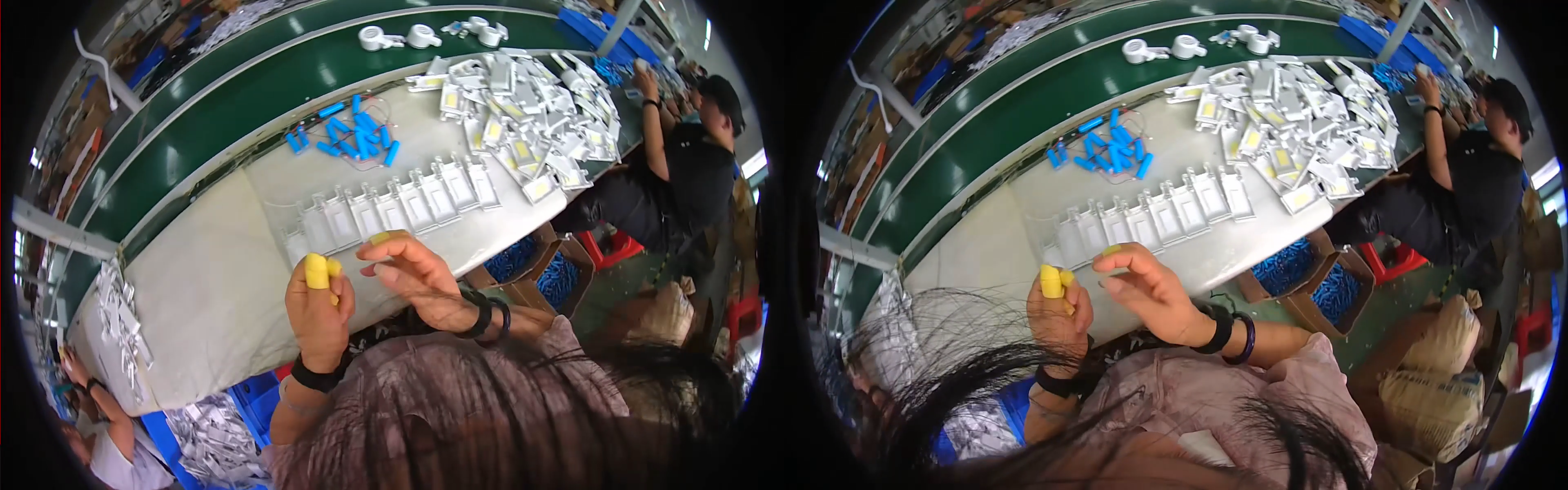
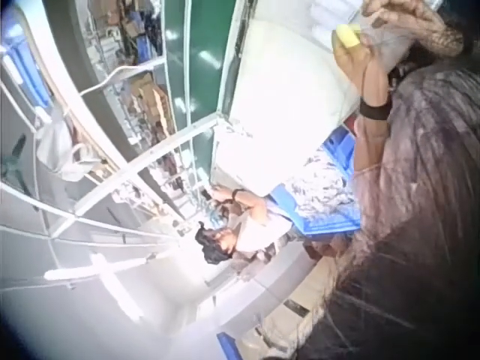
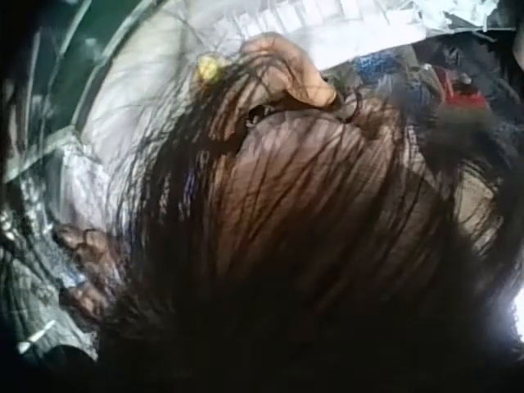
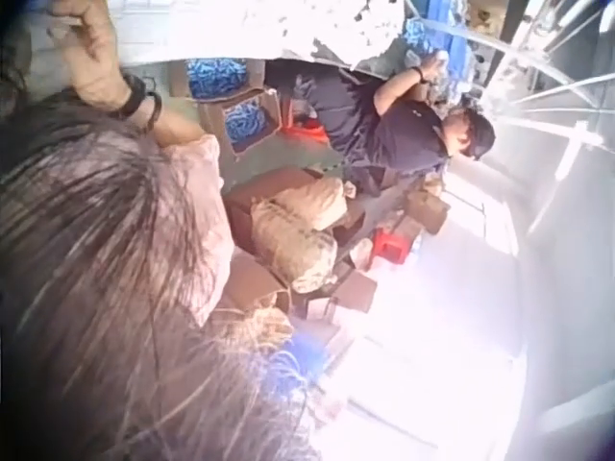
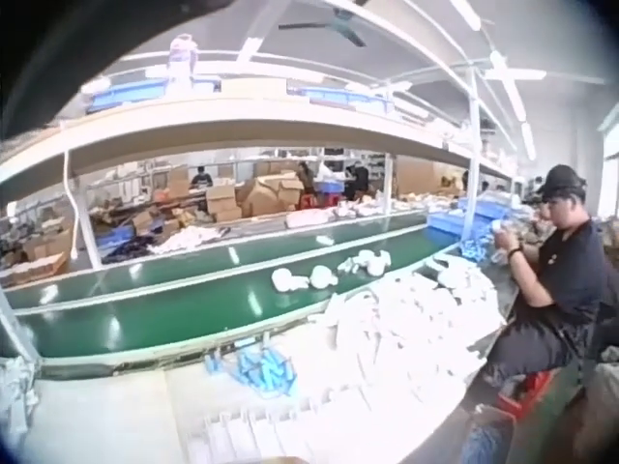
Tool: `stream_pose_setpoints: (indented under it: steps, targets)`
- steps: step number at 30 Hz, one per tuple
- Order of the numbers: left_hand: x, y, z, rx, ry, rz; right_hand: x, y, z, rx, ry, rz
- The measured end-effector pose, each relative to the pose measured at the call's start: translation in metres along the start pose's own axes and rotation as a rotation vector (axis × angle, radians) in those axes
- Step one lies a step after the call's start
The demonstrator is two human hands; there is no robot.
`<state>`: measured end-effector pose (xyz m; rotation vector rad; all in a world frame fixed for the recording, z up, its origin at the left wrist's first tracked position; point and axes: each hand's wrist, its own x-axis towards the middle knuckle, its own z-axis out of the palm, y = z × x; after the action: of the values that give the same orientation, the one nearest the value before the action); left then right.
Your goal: Assembling small LED lighting components and placing them into trays on a factory production line.
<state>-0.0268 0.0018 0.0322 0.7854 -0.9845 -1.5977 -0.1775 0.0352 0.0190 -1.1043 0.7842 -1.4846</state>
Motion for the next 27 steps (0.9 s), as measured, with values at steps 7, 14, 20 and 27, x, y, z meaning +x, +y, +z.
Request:
stream_pose_setpoints:
  steps: [7,14,20,27]
  targets:
    - [-0.014,-0.063,0.107,0.915,-0.639,0.747,-0.076,-0.01,-0.043,0.875,0.169,0.144]
    - [-0.037,-0.14,0.134,1.293,-1.155,0.958,-0.169,0.042,-0.114,1.419,0.422,0.091]
    - [-0.035,-0.124,0.155,1.301,-1.317,0.701,-0.177,0.094,-0.175,1.357,0.672,0.053]
    - [-0.023,-0.036,0.104,1.063,-1.01,0.256,-0.135,0.287,-0.317,1.132,1.163,0.035]
